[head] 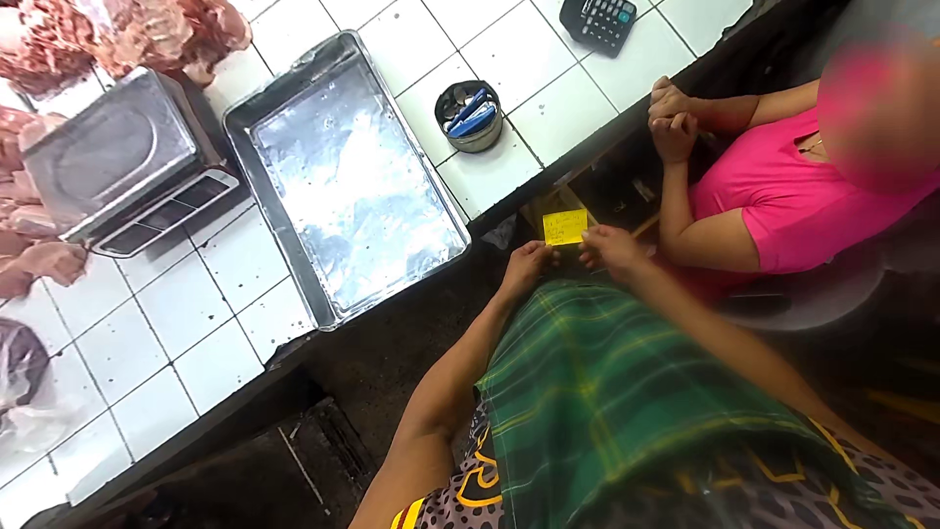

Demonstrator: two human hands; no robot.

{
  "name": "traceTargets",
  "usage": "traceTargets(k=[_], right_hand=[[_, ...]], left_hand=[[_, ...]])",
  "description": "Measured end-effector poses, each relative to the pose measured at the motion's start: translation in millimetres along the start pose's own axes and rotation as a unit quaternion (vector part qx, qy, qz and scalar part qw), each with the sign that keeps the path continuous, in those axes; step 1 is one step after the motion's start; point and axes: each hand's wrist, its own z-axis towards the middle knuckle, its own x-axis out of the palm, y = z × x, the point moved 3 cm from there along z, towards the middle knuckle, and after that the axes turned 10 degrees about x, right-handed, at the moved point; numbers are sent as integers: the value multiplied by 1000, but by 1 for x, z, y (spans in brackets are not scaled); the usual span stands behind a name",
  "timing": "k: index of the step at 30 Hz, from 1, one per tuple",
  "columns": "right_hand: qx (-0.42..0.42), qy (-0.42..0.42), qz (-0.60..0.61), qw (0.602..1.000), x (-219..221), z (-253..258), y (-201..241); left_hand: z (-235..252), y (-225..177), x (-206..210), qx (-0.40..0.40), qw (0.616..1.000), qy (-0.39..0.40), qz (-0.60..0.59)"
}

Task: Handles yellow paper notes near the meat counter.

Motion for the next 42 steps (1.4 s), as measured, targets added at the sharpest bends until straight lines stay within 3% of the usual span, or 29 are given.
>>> traceTargets(k=[31,37,42], right_hand=[[2,14,18,1000,-2,1,-3],[-6,34,-17,999,-8,-10,-10],[32,53,-69,996,-30,-18,-32]], left_hand=[[-1,0,2,-8,1000,2,14],[-22,-19,18,26,997,26,61],[-12,-15,22,4,999,-16,43]])
